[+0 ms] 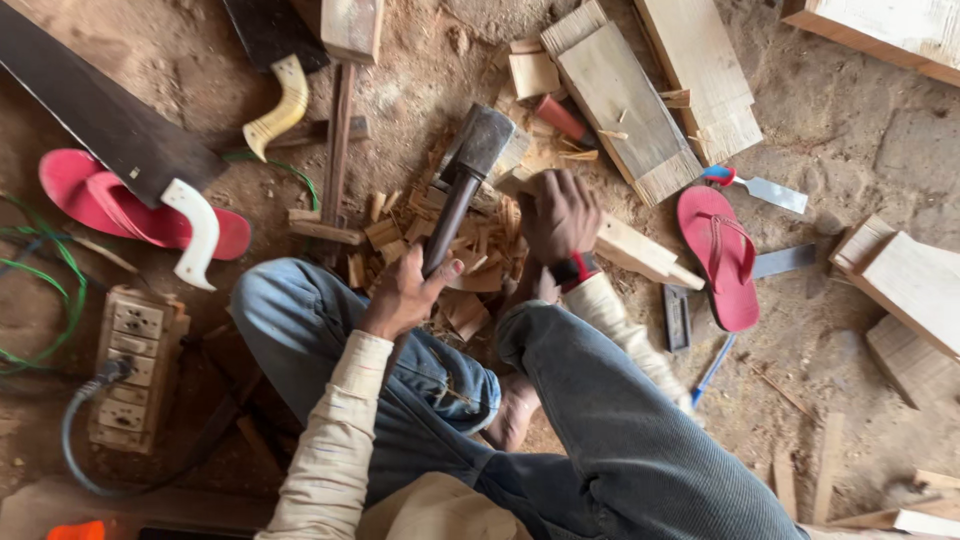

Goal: The person sits on the floor and uses a chisel and mallet to carve a rectangular wooden block. They repeatedly strike the chisel to remove wood chips, occasionally repositioning the block to work on different sections.

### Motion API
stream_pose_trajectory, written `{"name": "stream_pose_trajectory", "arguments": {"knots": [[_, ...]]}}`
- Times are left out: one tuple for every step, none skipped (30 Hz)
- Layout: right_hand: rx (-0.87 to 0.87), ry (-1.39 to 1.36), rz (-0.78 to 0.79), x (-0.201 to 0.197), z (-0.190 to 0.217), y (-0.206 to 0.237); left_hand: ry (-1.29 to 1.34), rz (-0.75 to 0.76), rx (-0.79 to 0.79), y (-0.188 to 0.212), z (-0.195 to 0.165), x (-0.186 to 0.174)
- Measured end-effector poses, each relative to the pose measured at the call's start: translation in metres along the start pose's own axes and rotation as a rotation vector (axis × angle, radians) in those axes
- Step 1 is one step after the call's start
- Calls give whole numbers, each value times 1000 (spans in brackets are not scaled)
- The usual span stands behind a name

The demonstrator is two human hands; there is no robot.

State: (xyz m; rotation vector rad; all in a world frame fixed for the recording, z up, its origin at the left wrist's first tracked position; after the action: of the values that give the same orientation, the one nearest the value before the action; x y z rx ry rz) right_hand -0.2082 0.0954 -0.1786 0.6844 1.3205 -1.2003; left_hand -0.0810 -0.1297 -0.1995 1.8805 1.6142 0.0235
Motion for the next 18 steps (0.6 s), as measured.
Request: {"name": "stream_pose_trajectory", "arguments": {"knots": [[-16, -28, -45, -2, 7, 9, 29, 6, 23, 1, -2, 1], [-31, -58, -99, -7, 11, 13, 31, -6, 43, 2, -3, 0], [-27, -103, -16, -4, 11, 13, 32, -20, 63, 2, -4, -1], [-23, -150, 76, -3, 9, 13, 35, -33, 75, 3, -4, -2], [-21, -198, 165, -4, 6, 12, 19, -48, 92, 3, -4, -2], [30, -173, 261, -4, -2, 12, 2, -65, 110, 3, -4, -3], [82, -146, 360, -5, -12, 15, -12, -80, 126, 3, -3, -3], [133, -116, 459, -4, -22, 18, -69, -93, 211, 3, -7, -3], [165, -104, 481, -6, -30, 20, -123, -105, 294, 4, -10, -2], [198, -92, 504, -6, -37, 23, -177, -116, 377, 5, -13, 0], [233, -79, 523, -3, -43, 27, -118, -63, 249, 1, -1, 4], [202, -50, 487, -2, -43, 27, -60, -11, 122, -2, 10, 8], [171, -22, 452, 0, -43, 28, -3, 43, -5, -3, 22, 13], [142, 4, 419, 3, -43, 29, -22, -5, 119, -2, 15, 11], [158, 22, 447, 9, -45, 31, -43, -55, 249, -1, 8, 9], [174, 39, 472, 14, -47, 33, -66, -105, 380, 1, 0, 6], [193, 58, 499, 17, -49, 35, -122, -115, 419, 3, -2, 6], [179, 28, 465, 16, -48, 34, -178, -126, 459, 4, -5, 6]]}}
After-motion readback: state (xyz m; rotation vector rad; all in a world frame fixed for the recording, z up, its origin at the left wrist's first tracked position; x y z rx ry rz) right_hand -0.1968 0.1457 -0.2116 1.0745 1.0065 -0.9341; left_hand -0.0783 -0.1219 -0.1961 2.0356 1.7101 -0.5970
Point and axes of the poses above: each hand's wrist, its own y-axis away from the middle knuckle, its own x-axis out of the palm, z = x × y, the point moved 7 cm from there along -y, towards the middle knuckle, and after that the axes turned 1 degree about x, right-handed, at the moved point
